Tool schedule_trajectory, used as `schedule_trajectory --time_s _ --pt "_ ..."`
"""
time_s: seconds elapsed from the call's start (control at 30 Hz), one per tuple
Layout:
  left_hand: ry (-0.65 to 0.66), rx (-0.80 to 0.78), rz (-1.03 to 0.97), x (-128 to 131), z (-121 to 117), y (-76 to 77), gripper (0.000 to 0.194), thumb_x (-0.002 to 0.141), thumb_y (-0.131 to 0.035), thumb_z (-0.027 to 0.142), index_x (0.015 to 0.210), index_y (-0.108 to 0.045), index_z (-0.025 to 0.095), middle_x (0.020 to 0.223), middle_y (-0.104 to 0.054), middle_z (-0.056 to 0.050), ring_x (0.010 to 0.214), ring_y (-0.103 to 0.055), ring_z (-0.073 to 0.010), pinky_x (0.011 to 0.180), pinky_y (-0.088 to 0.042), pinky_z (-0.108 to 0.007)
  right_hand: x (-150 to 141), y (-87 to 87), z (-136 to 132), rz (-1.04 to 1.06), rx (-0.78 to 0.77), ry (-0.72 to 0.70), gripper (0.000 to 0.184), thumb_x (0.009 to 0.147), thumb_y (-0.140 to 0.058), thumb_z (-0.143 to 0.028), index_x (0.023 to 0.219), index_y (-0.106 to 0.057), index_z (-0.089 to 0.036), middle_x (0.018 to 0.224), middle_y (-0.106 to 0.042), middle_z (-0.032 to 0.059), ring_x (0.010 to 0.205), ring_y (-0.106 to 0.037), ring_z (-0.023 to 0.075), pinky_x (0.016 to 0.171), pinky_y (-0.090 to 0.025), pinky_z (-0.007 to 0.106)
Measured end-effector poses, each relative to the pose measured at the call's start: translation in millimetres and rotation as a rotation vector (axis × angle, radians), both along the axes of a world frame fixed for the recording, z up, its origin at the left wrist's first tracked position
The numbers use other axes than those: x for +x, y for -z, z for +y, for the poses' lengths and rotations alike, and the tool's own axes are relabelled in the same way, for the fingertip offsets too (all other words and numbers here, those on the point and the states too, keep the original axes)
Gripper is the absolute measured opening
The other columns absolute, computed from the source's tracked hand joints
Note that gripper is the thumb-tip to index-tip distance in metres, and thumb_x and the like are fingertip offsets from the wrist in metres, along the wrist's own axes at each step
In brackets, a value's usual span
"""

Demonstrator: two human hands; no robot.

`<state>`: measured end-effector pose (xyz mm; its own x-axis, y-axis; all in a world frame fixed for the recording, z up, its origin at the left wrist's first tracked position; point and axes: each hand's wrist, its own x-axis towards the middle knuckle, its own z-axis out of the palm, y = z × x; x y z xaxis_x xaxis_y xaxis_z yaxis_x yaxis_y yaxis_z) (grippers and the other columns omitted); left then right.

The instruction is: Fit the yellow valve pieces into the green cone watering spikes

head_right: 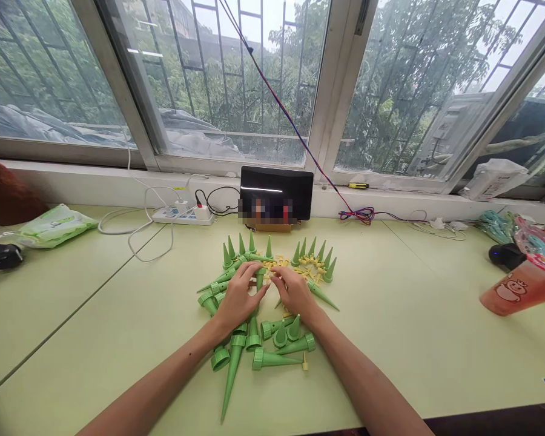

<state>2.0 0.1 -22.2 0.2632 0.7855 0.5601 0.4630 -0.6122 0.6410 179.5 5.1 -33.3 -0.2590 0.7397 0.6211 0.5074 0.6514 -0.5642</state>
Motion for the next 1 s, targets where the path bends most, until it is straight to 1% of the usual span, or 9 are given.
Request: schedule_trajectory --time_s 0.07,0.13,0.27,0.43,0.6,0.77,0.9,1.0 --pt "-0.022 -0.006 -0.012 -0.6 0.9 0.3 0.036 0.085 -0.061 0.013 0.118 -0.052 0.022 0.12 -0.053 -0.009 0.108 -0.058 -0.022 0.077 -0.06 -0.033 0.2 -0.1 -0.1 0.006 0.003 -0.013 0.015 0.098 -0.051 -0.026 0.108 -0.061 -0.02 0.1 -0.067 0.0087 0.07 -0.063 0.0168 0.064 -0.053 0.029" --pt "-0.029 -0.013 -0.019 -1.0 1.3 0.4 0.035 0.085 -0.062 0.014 0.118 -0.052 0.022 0.119 -0.054 -0.009 0.107 -0.059 -0.022 0.076 -0.06 -0.033 0.3 -0.3 -0.1 0.005 0.002 -0.033 0.015 0.098 -0.051 -0.025 0.108 -0.06 -0.02 0.103 -0.065 0.009 0.071 -0.063 0.0165 0.063 -0.053 0.029" --pt "-0.016 -0.019 -0.022 -0.7 0.5 -0.1 0.035 0.085 -0.062 0.014 0.118 -0.052 0.022 0.12 -0.053 -0.008 0.106 -0.059 -0.0216 0.077 -0.06 -0.033 0.9 0.3 0.7 0.019 0.013 -0.039 0.015 0.098 -0.05 -0.024 0.109 -0.06 -0.021 0.1 -0.065 0.0085 0.075 -0.063 0.0175 0.06 -0.053 0.027" --pt "-0.001 -0.017 -0.018 0.1 -1.2 -2.0 0.035 0.085 -0.062 0.014 0.117 -0.052 0.022 0.119 -0.054 -0.008 0.106 -0.059 -0.0217 0.077 -0.06 -0.033 2.0 2.6 2.2 0.017 0.039 -0.042 0.018 0.098 -0.048 -0.022 0.112 -0.06 -0.021 0.105 -0.068 0.0089 0.079 -0.065 0.0187 0.064 -0.054 0.029" --pt "0.007 -0.008 -0.002 1.0 -2.3 -2.7 0.036 0.085 -0.061 0.012 0.118 -0.052 0.022 0.119 -0.053 -0.009 0.108 -0.058 -0.0224 0.08 -0.06 -0.035 2.3 1.8 0.7 0.009 0.023 -0.037 0.021 0.098 -0.048 -0.022 0.114 -0.06 -0.021 0.102 -0.072 0.0079 0.075 -0.067 0.0179 0.065 -0.053 0.028" --pt "0.011 0.0 0.001 1.3 -2.3 -2.0 0.035 0.086 -0.061 0.013 0.118 -0.052 0.022 0.119 -0.054 -0.009 0.107 -0.058 -0.0226 0.079 -0.059 -0.035 2.3 0.0 -0.2 -0.02 0.016 -0.017 0.021 0.098 -0.047 -0.022 0.114 -0.06 -0.019 0.096 -0.073 0.0074 0.07 -0.067 0.0174 0.066 -0.052 0.028" --pt "0.008 0.0 0.003 1.4 -1.9 -1.3 0.035 0.086 -0.061 0.013 0.119 -0.052 0.023 0.119 -0.054 -0.009 0.107 -0.058 -0.0221 0.079 -0.059 -0.034 2.1 0.4 0.9 -0.029 0.009 -0.014 0.021 0.098 -0.047 -0.022 0.114 -0.06 -0.02 0.096 -0.073 0.0072 0.069 -0.066 0.0173 0.067 -0.053 0.029" --pt "-0.015 0.006 0.007 1.2 -1.5 -0.8 0.036 0.086 -0.061 0.013 0.119 -0.051 0.023 0.118 -0.054 -0.008 0.108 -0.058 -0.0229 0.081 -0.059 -0.036 1.8 0.6 1.4 -0.02 0.009 -0.01 0.02 0.099 -0.048 -0.024 0.113 -0.061 -0.02 0.099 -0.071 0.0081 0.071 -0.065 0.0177 0.067 -0.054 0.03"
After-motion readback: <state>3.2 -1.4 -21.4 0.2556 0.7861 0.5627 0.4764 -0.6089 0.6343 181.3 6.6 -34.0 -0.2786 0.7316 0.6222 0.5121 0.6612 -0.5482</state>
